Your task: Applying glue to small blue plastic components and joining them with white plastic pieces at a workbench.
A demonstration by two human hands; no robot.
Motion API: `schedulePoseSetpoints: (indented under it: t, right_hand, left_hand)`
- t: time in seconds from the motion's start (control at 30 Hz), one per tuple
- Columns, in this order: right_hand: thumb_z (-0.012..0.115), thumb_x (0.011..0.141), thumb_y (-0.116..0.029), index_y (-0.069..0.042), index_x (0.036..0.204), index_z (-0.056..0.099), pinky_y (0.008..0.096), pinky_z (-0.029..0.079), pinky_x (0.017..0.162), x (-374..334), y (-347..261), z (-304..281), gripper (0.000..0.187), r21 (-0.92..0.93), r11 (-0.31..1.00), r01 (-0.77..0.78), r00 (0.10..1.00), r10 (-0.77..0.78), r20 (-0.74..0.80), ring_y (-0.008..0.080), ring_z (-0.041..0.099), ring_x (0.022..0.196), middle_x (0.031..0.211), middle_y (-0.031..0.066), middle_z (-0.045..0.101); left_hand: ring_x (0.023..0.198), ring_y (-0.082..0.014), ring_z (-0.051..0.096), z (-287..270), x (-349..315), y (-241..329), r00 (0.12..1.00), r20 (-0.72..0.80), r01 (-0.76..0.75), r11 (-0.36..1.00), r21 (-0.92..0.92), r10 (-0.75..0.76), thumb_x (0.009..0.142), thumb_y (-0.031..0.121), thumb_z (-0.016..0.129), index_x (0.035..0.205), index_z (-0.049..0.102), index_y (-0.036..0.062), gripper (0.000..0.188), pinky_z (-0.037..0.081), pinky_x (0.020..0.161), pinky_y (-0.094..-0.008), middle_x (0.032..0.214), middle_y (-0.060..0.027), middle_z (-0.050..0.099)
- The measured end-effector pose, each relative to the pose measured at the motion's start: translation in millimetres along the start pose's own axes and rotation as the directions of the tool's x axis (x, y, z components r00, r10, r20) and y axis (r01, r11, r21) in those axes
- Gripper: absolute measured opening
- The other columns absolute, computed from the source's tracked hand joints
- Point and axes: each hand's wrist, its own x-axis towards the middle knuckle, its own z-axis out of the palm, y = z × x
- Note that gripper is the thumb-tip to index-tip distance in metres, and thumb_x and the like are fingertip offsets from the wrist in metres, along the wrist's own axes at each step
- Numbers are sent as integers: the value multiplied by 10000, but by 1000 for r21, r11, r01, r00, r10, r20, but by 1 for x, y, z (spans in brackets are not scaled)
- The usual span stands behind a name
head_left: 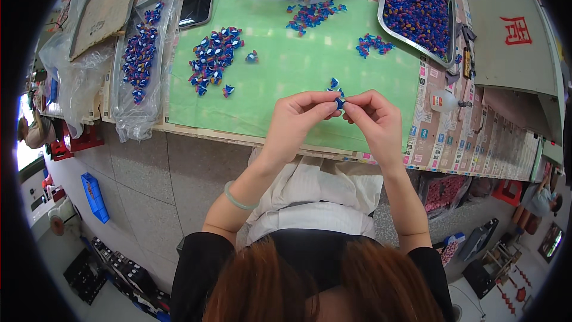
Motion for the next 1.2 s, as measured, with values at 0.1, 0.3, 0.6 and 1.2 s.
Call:
schedulePoseSetpoints:
  t: [0.1,0.3,0.6,1.2]
  right_hand:
    - [546,780,-35,28,819,553,191,439,608,-3,2,3,74,104,994,-12,999,16,-32,89,551,666,752,56,585]
    - [535,783,-33,31,818,548,216,456,617,-3,0,6,74,263,965,-23,997,40,-61,112,563,652,750,70,584]
    - [530,783,-39,35,803,545,234,468,625,-1,6,3,79,357,931,-82,996,92,-12,132,575,643,747,92,589]
    - [508,794,-22,20,873,522,222,437,626,-7,-2,5,91,482,875,-45,998,58,-12,109,537,699,795,72,564]
  left_hand:
    - [763,-112,558,6,-1,-2,994,-33,-101,982,159,107,759,49,561,932,581,-12,184,433,696,-230,829,-62,602]
    - [712,-133,566,12,-1,-9,917,-30,-336,813,476,397,720,18,575,894,587,1,175,444,653,-240,809,-69,590]
    - [679,-168,577,13,-1,-7,824,88,-473,594,651,560,688,-19,574,876,593,5,190,464,605,-253,791,-98,584]
    - [717,-88,521,14,-3,-1,969,13,-242,939,245,246,752,57,571,939,567,-8,198,413,676,-213,802,-39,563]
